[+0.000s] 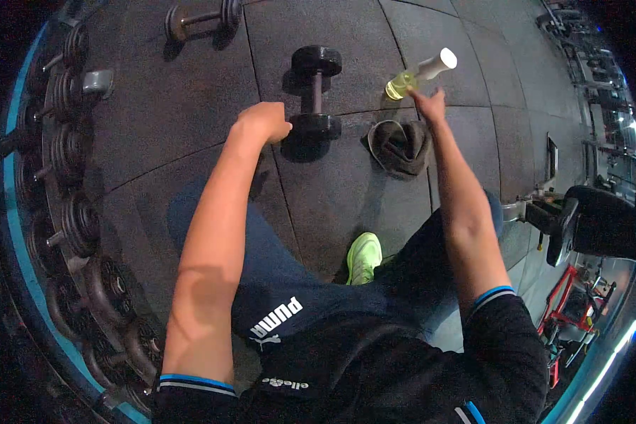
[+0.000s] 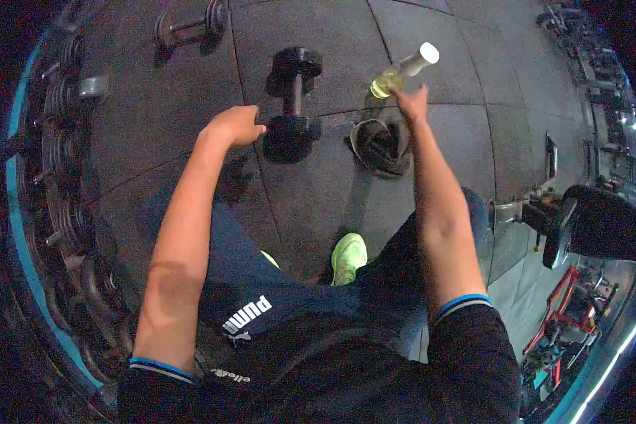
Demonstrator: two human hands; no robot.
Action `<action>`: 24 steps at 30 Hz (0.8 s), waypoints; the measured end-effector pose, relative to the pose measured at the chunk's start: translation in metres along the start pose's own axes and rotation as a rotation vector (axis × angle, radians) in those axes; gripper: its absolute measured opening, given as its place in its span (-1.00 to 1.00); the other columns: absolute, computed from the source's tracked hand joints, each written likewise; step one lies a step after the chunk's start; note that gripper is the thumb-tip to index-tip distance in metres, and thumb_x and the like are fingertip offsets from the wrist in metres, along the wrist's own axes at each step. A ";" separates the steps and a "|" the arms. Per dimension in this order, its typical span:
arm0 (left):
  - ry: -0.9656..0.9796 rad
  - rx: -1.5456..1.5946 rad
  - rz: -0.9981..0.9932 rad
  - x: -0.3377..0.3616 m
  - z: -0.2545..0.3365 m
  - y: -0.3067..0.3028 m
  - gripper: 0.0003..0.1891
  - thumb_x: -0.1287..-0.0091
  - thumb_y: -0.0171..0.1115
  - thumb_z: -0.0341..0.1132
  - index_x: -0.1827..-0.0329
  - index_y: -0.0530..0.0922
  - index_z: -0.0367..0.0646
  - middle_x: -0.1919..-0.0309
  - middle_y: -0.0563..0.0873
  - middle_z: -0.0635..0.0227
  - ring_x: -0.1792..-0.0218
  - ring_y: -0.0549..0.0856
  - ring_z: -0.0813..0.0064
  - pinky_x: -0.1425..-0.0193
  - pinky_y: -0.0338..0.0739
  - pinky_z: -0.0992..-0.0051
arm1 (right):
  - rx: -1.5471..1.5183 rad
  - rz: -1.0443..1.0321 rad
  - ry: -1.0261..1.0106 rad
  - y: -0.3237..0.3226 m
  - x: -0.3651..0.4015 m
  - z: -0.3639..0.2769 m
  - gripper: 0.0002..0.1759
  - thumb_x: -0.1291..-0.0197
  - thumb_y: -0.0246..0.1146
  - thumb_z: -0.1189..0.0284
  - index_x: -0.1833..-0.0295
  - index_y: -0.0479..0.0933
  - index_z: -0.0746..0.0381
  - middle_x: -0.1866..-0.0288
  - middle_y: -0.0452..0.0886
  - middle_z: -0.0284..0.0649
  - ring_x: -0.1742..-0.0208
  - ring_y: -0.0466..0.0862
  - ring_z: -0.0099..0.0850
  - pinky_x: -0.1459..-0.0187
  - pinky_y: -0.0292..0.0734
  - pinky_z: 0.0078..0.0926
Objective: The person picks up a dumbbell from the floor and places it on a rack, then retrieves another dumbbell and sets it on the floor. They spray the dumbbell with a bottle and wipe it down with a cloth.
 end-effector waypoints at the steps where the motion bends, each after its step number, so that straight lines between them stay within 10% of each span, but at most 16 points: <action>1: -0.003 -0.005 -0.004 0.001 0.004 -0.002 -0.53 -0.41 0.24 -0.08 -0.21 0.63 -0.26 -0.22 0.68 0.02 -0.27 0.65 0.04 -0.35 0.53 0.09 | 0.080 -0.062 0.102 0.008 0.020 0.016 0.28 0.13 0.60 -0.18 -0.47 0.22 0.48 -0.37 0.48 0.25 -0.38 0.54 0.02 -0.33 0.47 -0.12; 2: -0.005 -0.010 -0.007 0.002 0.006 -0.004 -0.53 -0.42 0.23 -0.07 -0.22 0.62 -0.26 -0.23 0.68 0.02 -0.27 0.65 0.04 -0.35 0.52 0.09 | 0.428 -0.257 0.278 0.005 0.062 0.008 0.27 0.06 0.48 -0.31 -0.48 0.23 0.47 -0.41 0.41 0.33 -0.42 0.48 0.14 -0.35 0.47 -0.09; 4: -0.001 -0.002 -0.010 0.005 0.007 -0.007 -0.53 -0.42 0.23 -0.08 -0.23 0.61 -0.26 -0.22 0.69 0.03 -0.27 0.65 0.05 -0.35 0.53 0.09 | 0.586 -0.529 -0.002 0.069 0.080 0.093 -0.02 0.04 0.45 -0.29 -0.20 0.56 0.36 -0.12 0.65 0.26 -0.22 0.65 0.09 -0.22 0.55 -0.05; 8: 0.021 -0.015 0.001 0.005 0.009 -0.004 -0.54 -0.42 0.23 -0.07 -0.20 0.62 -0.24 -0.20 0.69 0.04 -0.26 0.66 0.05 -0.34 0.53 0.09 | 0.458 -0.327 0.115 0.063 0.144 0.094 -0.67 -0.28 0.17 0.32 0.12 0.66 0.37 -0.04 0.71 0.17 -0.09 0.70 0.18 -0.12 0.59 0.04; 18: 0.215 0.066 0.082 -0.011 0.024 0.008 -0.59 -0.40 0.29 -0.11 -0.14 0.56 -0.24 -0.08 0.72 -0.04 -0.17 0.66 -0.05 -0.26 0.54 0.08 | 0.563 -0.529 0.074 0.037 0.120 0.041 -0.58 -0.07 0.32 0.23 0.11 0.69 0.38 0.03 0.70 0.20 -0.09 0.67 0.16 -0.15 0.58 -0.04; 24: 0.493 0.256 0.408 0.010 0.068 -0.009 -0.53 -0.28 0.40 -0.19 -0.17 0.51 -0.22 -0.12 0.68 0.00 -0.20 0.64 -0.04 -0.26 0.53 0.07 | 0.319 -0.522 -0.638 -0.017 0.152 -0.141 -0.65 -0.19 0.29 0.31 0.06 0.62 0.38 0.12 0.70 0.13 0.01 0.67 0.14 -0.08 0.58 -0.13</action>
Point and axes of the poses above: each hand's wrist, its own x-axis away from the middle knuckle, its own y-axis out of the palm, z = x × y, the point moved 6 cm from there along -x, towards the middle knuckle
